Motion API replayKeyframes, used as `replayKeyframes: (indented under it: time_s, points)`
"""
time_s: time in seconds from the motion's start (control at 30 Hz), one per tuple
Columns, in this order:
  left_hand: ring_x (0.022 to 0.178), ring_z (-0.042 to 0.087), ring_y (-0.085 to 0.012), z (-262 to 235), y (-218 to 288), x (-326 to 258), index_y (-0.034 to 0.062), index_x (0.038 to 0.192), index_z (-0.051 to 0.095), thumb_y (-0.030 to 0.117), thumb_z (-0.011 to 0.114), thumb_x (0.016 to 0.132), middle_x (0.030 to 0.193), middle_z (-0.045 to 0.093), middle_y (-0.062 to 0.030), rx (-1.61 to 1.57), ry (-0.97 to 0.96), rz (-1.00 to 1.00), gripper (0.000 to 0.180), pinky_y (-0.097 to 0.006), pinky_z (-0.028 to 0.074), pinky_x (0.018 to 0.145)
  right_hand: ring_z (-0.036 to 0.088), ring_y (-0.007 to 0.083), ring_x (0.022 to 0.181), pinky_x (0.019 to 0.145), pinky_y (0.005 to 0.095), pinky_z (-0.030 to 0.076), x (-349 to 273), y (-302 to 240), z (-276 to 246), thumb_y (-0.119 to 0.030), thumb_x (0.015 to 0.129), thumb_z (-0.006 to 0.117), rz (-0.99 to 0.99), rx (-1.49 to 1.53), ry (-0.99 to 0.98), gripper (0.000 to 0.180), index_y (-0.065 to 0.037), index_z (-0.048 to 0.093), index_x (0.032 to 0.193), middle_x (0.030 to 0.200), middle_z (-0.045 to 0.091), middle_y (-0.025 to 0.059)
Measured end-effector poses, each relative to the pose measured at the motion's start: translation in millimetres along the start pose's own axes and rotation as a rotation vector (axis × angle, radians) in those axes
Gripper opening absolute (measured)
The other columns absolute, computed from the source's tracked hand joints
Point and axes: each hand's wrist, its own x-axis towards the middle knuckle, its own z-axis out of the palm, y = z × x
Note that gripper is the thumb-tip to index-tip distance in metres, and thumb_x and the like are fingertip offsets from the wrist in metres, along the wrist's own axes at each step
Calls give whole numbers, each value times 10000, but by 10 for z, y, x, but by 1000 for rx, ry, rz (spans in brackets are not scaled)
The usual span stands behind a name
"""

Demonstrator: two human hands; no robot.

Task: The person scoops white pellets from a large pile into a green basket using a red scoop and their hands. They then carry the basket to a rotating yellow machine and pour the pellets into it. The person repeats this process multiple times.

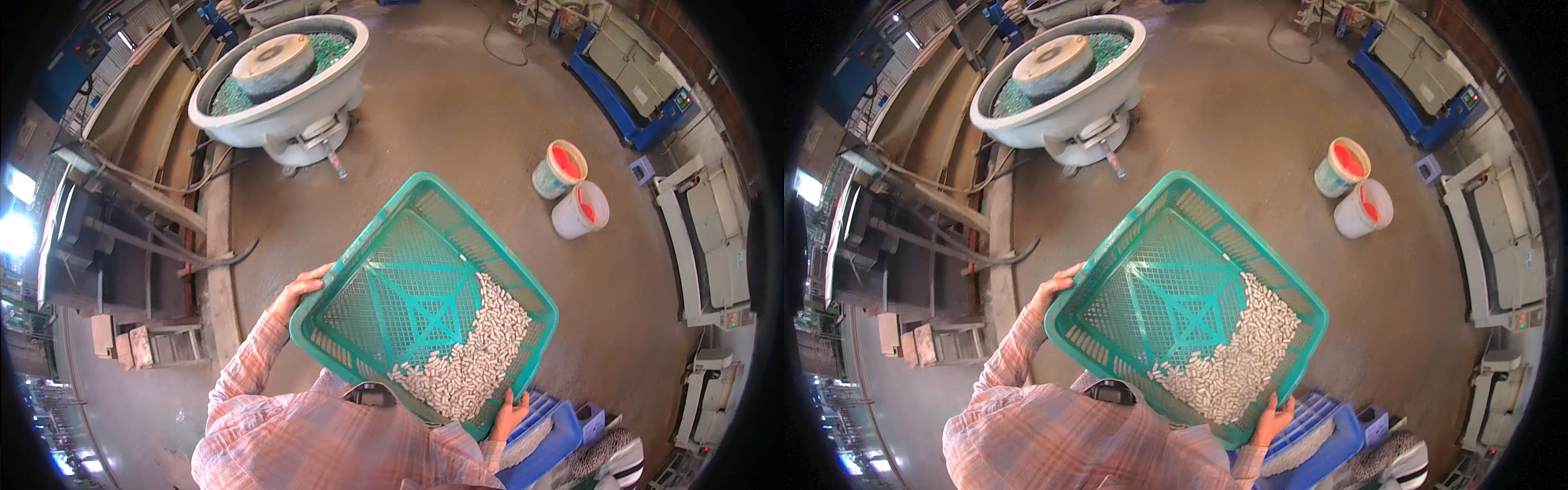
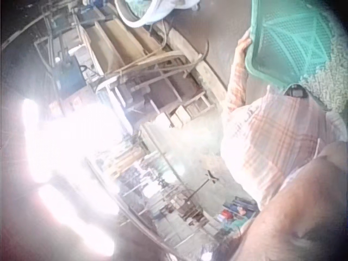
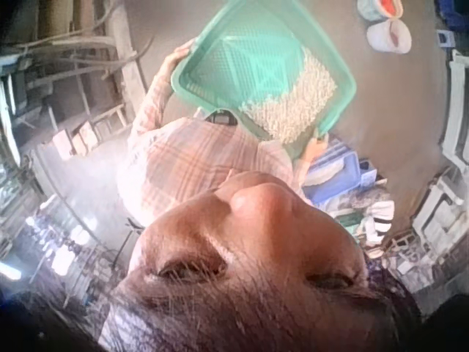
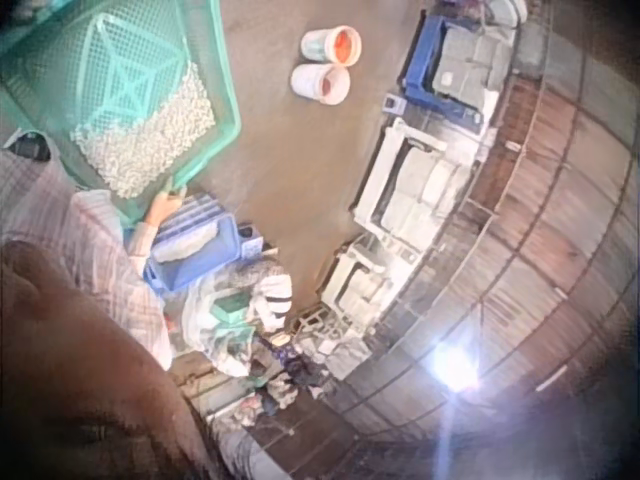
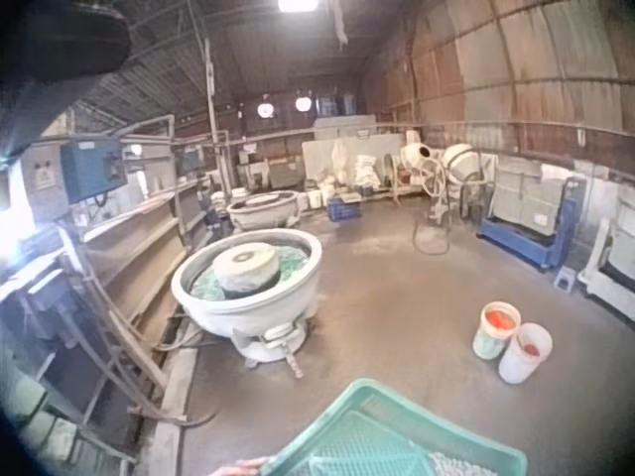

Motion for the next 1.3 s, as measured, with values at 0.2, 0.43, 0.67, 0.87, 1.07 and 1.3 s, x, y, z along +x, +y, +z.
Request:
replayKeyframes:
  time_s: [0.2, 0.43, 0.67, 0.87, 1.07, 1.3]
  points:
    - [1017, 602, -214, 162, -125, -194, -22, 1350, 429, 225, 551, 821, 1185, 603, -130, 17, 116, 71, 596, -329, 476, 906, 570, 160, 818, 749, 301, 455, -21, 232, -53, 3, 815, 587, -84, -48, 27, 170, 60, 578, 975, 893, 635, 103]
    - [995, 619, -230, -408, -621, -595, -67, 1260, 514, 250, 507, 888, 1137, 638, -144, -315, 298, 144, 488, -313, 466, 914, 594, 187, 825, 761, 316, 467, -94, -73, -100, -13, 810, 594, -86, 11, -42, 212, 69, 576, 1005, 916, 651, 130]
    - [1176, 521, -256, -349, -583, -532, -101, 1306, 455, 304, 516, 839, 1285, 548, -173, -41, 206, 357, 622, -328, 346, 1045, 599, 200, 837, 771, 320, 467, -343, 111, 9, -18, 806, 614, -121, -2, 86, 243, 69, 574, 1030, 926, 649, 139]
    - [1086, 542, -227, 142, -161, -564, -75, 1278, 483, 278, 651, 725, 1194, 583, -124, 294, 73, 321, 676, -306, 388, 968, 595, 199, 868, 792, 328, 463, -1113, 245, -119, -27, 825, 604, 5, 85, 249, 252, 70, 557, 1052, 959, 643, 140]
    - [1011, 528, -186, -20, -423, -213, -50, 1226, 500, 195, 739, 672, 1112, 576, -93, 420, 52, 431, 651, -326, 430, 867, 628, 315, 950, 857, 368, 463, -1263, 442, 23, -19, 787, 590, -93, -106, 311, 369, 81, 537, 1138, 1005, 637, 226]
    - [908, 561, -200, -9, -619, -480, -57, 1061, 596, 86, 653, 670, 1008, 614, -91, 133, 461, 461, 421, -312, 420, 847, 637, 414, 823, 731, 450, 492, -1066, -364, -131, -83, 736, 637, -158, -336, 166, 324, 43, 570, 1027, 859, 645, 267]
